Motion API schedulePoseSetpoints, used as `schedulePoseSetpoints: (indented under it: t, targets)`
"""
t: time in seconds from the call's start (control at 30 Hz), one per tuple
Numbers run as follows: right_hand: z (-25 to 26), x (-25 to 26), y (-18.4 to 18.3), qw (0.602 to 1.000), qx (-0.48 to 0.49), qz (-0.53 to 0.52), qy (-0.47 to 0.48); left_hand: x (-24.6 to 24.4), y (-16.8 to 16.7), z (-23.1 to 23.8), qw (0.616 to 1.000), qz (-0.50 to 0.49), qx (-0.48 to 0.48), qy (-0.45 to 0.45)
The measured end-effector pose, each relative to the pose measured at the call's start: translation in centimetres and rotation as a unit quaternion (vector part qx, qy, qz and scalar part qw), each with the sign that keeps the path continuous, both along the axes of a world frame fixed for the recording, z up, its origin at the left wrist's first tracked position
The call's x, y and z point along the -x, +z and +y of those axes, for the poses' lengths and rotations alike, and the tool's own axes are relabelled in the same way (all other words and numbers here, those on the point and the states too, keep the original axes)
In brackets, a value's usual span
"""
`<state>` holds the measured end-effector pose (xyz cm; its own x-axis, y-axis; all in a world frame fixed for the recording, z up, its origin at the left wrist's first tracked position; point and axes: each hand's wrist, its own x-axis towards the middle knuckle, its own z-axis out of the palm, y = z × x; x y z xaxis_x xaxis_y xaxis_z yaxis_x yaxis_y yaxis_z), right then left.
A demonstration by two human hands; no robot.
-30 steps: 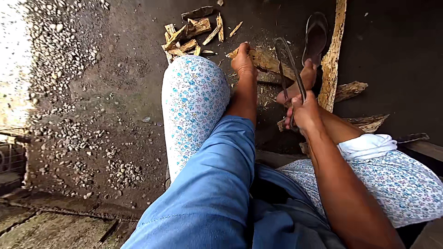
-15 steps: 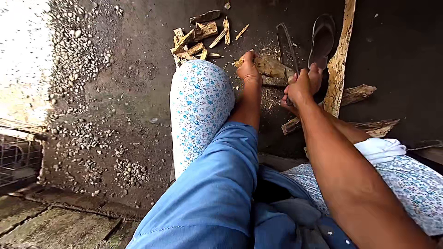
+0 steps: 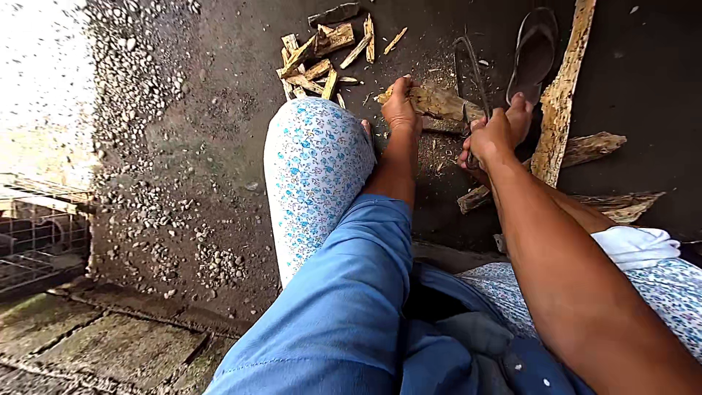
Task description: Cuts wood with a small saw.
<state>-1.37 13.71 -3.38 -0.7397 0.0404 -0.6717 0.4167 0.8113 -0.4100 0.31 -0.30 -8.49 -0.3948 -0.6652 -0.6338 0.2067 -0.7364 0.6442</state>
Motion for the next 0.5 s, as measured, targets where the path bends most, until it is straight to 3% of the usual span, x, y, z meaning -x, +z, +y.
schedulePoseSetpoints:
  t: [0.1, 0.23, 0.3, 0.37, 0.5]
  targets:
    - [2.3, -1.8, 0.9, 0.998, 0.05, -0.002, -0.027, 0.7, 0.4, 0.9, 1.0, -0.023, -0.006, 0.016]
    - [7.8, -9.1, 7.0, 0.995, 0.07, -0.049, -0.053, 0.8, -0.3, 0.2, 0.999, -0.034, -0.014, 0.021]
    - [8.5, -10.4, 8.4, 0.995, 0.058, -0.051, -0.066, 0.6, -0.7, 0.1, 0.999, -0.025, -0.016, 0.017]
    - [7.4, -9.1, 7.5, 0.995, 0.055, -0.054, -0.068, 0.3, -0.6, -0.2, 1.0, -0.015, -0.012, 0.009]
    - [2.5, -1.5, 0.9, 1.0, 0.023, -0.009, -0.015, -0.1, 0.2, 1.0, 1.0, 0.003, 0.004, 0.008]
